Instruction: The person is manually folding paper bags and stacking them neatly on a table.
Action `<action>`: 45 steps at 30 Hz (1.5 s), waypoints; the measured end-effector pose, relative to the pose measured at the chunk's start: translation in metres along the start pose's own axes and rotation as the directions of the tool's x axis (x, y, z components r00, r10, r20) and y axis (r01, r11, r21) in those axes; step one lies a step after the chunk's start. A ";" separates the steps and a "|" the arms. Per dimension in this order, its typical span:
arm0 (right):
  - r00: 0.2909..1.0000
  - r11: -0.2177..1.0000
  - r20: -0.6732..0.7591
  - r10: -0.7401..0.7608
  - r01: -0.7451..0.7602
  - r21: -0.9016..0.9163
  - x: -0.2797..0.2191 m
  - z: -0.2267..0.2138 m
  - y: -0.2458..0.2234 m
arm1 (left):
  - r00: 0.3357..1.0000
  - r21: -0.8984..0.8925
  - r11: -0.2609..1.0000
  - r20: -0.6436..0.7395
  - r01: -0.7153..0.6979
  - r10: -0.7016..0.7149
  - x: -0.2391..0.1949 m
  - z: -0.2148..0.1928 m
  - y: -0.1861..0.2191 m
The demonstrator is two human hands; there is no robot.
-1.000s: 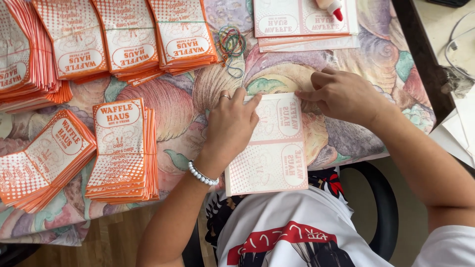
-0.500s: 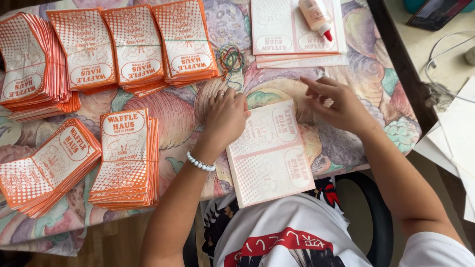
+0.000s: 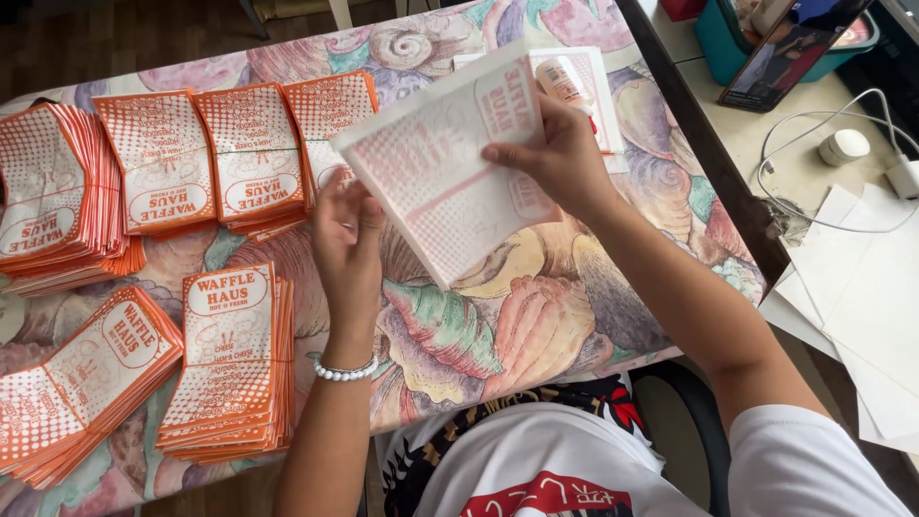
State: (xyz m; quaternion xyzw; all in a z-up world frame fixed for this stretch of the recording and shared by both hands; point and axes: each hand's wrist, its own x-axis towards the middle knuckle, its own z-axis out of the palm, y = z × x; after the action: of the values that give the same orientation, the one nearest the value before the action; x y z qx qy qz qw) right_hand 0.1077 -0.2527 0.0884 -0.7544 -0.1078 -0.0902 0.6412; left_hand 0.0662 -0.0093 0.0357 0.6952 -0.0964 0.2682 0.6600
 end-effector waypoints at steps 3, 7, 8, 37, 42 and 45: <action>0.999 0.999 0.029 0.029 -0.030 0.030 0.004 0.001 0.007 | 0.935 -0.374 0.857 0.124 0.355 -0.334 -0.004 0.002 -0.014; 0.994 0.993 -0.075 0.080 -0.073 0.091 -0.003 0.011 0.005 | 0.952 -0.289 0.910 0.157 0.298 -0.262 -0.004 0.001 -0.010; 0.992 0.993 -0.079 0.094 -0.087 0.080 -0.005 0.009 0.004 | 0.950 -0.280 0.912 0.176 0.301 -0.259 -0.003 0.003 -0.006; 0.635 0.863 0.646 -0.423 0.065 0.501 0.012 -0.095 0.033 | 0.943 -0.335 0.915 0.311 0.224 -0.117 -0.002 -0.013 0.003; 0.683 0.972 0.693 -0.231 0.136 0.191 0.008 -0.050 -0.012 | 0.895 -0.161 0.986 0.443 0.028 0.047 0.005 -0.010 0.015; 0.696 0.994 0.714 -0.070 0.112 -0.013 -0.005 -0.009 -0.003 | 0.896 -0.206 0.976 0.443 0.067 0.032 0.008 -0.005 0.021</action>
State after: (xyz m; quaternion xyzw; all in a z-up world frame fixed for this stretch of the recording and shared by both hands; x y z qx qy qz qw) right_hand 0.1024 -0.2610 0.0909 -0.7417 -0.3819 0.1739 0.5233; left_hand 0.0609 -0.0048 0.0578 0.6630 -0.2666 0.0846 0.6944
